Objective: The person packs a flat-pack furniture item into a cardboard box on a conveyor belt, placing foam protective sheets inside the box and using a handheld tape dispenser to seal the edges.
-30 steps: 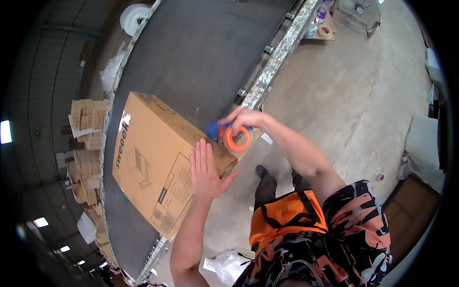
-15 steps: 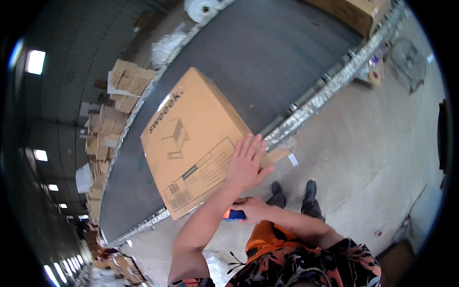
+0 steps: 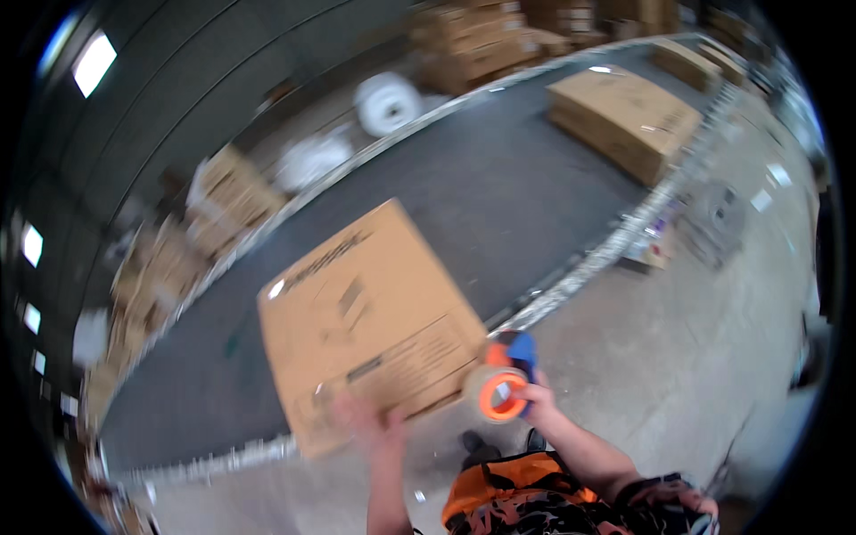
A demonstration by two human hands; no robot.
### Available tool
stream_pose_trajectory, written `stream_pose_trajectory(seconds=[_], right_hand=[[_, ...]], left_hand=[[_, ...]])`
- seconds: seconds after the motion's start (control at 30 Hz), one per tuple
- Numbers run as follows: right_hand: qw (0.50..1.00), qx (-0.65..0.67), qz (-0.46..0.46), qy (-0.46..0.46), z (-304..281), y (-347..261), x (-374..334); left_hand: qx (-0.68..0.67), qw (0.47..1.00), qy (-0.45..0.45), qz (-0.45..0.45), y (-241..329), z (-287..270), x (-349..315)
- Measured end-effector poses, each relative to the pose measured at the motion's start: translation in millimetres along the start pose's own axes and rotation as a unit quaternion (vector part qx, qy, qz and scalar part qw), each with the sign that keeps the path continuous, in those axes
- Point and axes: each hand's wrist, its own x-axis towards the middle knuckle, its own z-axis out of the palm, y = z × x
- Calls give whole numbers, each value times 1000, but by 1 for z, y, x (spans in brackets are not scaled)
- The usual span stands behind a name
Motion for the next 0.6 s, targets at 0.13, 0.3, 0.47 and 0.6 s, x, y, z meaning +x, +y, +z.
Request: stream_pose_trajectory(seconds=[0.13, 0.3, 0.47, 0.6], right_hand=[[991, -62, -95, 67, 11, 33, 45], [982, -90, -139, 87, 18, 24, 69], [969, -113, -172, 139, 31, 29, 159], [945, -195, -149, 218, 48, 31, 252]], left_hand=[[173, 979, 108, 27, -77, -19, -22], [160, 974, 134, 83, -64, -11, 3], [124, 977, 169, 43, -89, 37, 61], [160, 969, 188, 21, -105, 75, 127]])
